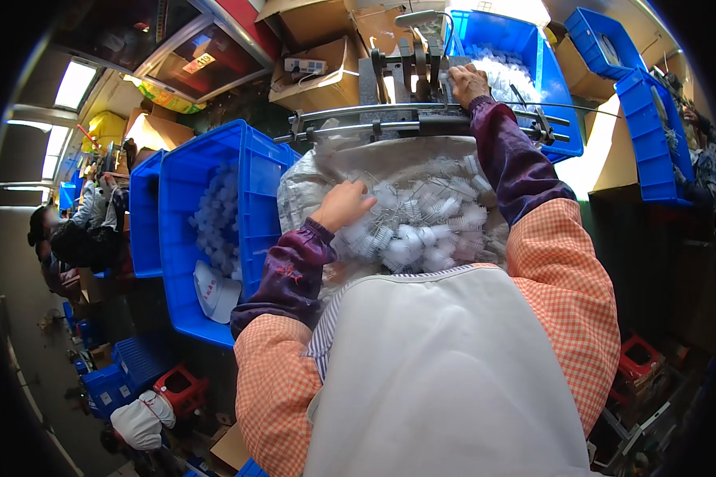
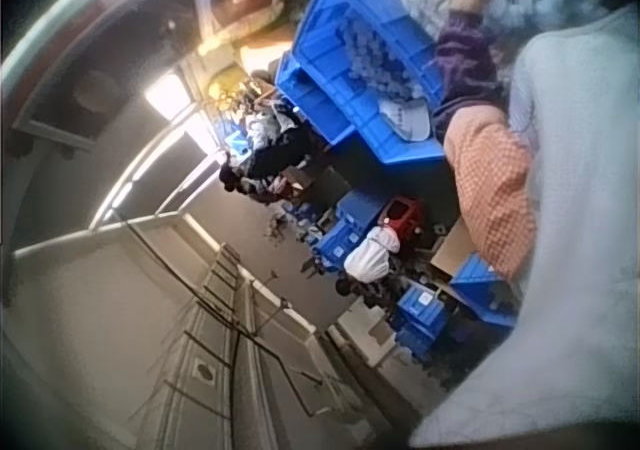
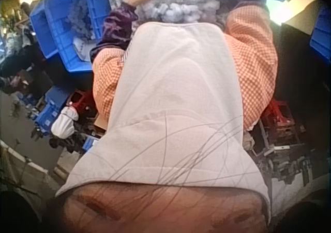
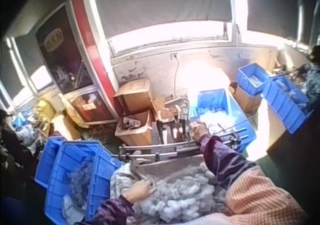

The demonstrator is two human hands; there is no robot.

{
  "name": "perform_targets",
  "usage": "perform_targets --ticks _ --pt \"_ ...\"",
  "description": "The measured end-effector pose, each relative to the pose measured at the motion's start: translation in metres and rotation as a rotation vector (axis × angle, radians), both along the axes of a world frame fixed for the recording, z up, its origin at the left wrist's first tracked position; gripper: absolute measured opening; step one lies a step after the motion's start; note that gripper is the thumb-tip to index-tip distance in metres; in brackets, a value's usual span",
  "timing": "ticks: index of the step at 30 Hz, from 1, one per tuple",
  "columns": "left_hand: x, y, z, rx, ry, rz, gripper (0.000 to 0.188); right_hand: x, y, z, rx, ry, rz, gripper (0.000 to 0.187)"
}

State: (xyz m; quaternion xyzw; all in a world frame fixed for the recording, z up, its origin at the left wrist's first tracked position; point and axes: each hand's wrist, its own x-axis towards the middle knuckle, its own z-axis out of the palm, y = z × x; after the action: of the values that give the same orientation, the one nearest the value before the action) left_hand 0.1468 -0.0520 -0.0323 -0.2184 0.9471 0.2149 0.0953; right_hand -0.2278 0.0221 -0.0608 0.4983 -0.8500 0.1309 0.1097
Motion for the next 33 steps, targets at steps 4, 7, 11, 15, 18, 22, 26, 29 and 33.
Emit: perform_targets --ticks 4,7,11,15,18,22,26,29,33 --pt "0.002 -0.004 -0.006 0.095 0.075 -0.026 0.030 0.007 -0.002 0.003 -0.010 0.010 -0.029 0.015" --pt "0.002 -0.004 -0.006 0.095 0.081 -0.032 0.027 0.008 -0.002 0.005 0.031 0.015 -0.097 0.017" --pt "0.003 -0.005 -0.006 0.109 0.134 -0.048 0.026 0.006 0.001 0.003 -0.038 -0.017 -0.053 0.017" --pt "0.003 -0.005 -0.007 0.112 0.152 -0.051 0.026 0.003 0.000 0.003 -0.029 -0.070 -0.033 0.019" --pt "0.002 -0.005 -0.006 0.123 0.130 -0.050 0.025 0.004 -0.004 0.006 0.021 -0.139 -0.100 0.022" --pt "0.005 -0.008 -0.004 0.201 0.162 -0.057 0.025 0.006 -0.006 0.012 0.159 -0.146 -0.295 0.030" --pt "0.005 -0.005 0.031 0.251 0.282 -0.157 0.027 0.009 0.011 0.016 0.161 -0.111 -0.385 0.033" --pt "0.008 -0.004 0.045 0.304 0.164 -0.286 0.021 0.018 0.019 0.023 0.163 -0.121 -0.312 0.036" --pt "0.008 0.004 0.026 0.190 0.191 -0.319 0.007 0.026 0.010 0.013 0.089 -0.109 -0.323 0.033"
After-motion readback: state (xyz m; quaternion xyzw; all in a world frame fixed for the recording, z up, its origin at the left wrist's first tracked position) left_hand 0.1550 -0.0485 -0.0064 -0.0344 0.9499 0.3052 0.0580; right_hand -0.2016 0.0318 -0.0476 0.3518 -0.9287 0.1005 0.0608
